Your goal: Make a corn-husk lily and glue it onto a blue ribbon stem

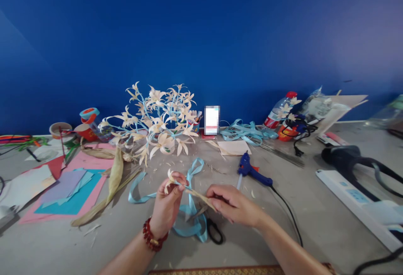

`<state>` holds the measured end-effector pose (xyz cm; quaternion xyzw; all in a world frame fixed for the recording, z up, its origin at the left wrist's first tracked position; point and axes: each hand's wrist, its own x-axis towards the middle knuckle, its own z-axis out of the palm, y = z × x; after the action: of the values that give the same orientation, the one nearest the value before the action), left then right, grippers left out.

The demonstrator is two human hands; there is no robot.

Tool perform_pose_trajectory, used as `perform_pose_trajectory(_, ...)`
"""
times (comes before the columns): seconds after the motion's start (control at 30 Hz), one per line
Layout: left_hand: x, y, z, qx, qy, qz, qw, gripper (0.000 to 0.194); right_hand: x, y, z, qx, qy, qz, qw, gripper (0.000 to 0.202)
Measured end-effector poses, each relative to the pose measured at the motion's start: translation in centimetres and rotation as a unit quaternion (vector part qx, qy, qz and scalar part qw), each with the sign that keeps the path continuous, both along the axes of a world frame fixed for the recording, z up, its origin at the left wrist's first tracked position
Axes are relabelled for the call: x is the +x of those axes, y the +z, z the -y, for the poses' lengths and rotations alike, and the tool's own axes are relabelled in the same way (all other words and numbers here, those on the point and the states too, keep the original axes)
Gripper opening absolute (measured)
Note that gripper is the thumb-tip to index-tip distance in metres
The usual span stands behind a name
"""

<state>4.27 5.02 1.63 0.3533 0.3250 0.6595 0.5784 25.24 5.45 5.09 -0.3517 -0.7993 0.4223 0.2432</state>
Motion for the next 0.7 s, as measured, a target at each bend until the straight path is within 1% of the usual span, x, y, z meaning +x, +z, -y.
perform_pose_trajectory(0.07, 0.0, 0.1, 0.0, -0.002, 0.000, 0.000, 1.000, 0.013, -0.1, -0.2, 0.0, -0.002, 0.004, -0.009, 1.000, 0.023)
perform_pose_trajectory(0.17, 0.1, 0.3, -0.1, 0.000, 0.008, 0.006, 1.000, 0.013, 0.0, -0.4, 0.0, -0.041, 0.027, -0.034, 0.998, 0.029)
perform_pose_trajectory(0.27, 0.1, 0.2, -0.1, -0.006, 0.034, 0.019, 0.999, 0.014, 0.7, -0.4, 0.2, -0.075, 0.090, -0.066, 0.991, 0.036)
perform_pose_trajectory(0.33, 0.1, 0.0, -0.2, -0.016, 0.050, 0.032, 0.998, 0.016, 1.4, -0.4, 0.3, -0.081, 0.118, -0.108, 0.984, 0.041)
perform_pose_trajectory(0.37, 0.1, -0.1, -0.3, -0.019, 0.055, 0.039, 0.998, 0.016, 1.7, -0.3, 0.2, -0.079, 0.113, -0.143, 0.980, 0.044)
perform_pose_trajectory(0.4, 0.0, -0.2, -0.3, -0.023, 0.056, 0.045, 0.997, 0.015, 2.0, -0.3, 0.2, -0.068, 0.089, -0.176, 0.978, 0.047)
perform_pose_trajectory(0.47, 0.0, -0.4, -0.3, -0.028, 0.057, 0.053, 0.997, 0.014, 2.3, -0.2, 0.0, -0.005, 0.003, -0.194, 0.981, 0.044)
perform_pose_trajectory(0.53, 0.0, -0.6, -0.3, -0.032, 0.055, 0.049, 0.997, 0.013, 2.1, -0.2, -0.2, 0.090, -0.097, -0.142, 0.981, 0.032)
perform_pose_trajectory(0.57, 0.1, -0.6, -0.3, -0.035, 0.053, 0.047, 0.997, 0.014, 1.9, -0.3, -0.3, 0.131, -0.142, -0.109, 0.975, 0.024)
perform_pose_trajectory(0.6, 0.1, -0.6, -0.3, -0.038, 0.052, 0.045, 0.997, 0.014, 1.6, -0.4, -0.3, 0.155, -0.178, -0.090, 0.967, 0.018)
perform_pose_trajectory(0.67, 0.2, -0.6, -0.2, -0.043, 0.047, 0.044, 0.997, 0.013, 0.8, -0.7, -0.3, 0.164, -0.220, -0.087, 0.958, 0.012)
perform_pose_trajectory(0.7, 0.3, -0.6, -0.1, -0.045, 0.045, 0.043, 0.997, 0.013, 0.4, -0.8, -0.2, 0.160, -0.222, -0.090, 0.957, 0.011)
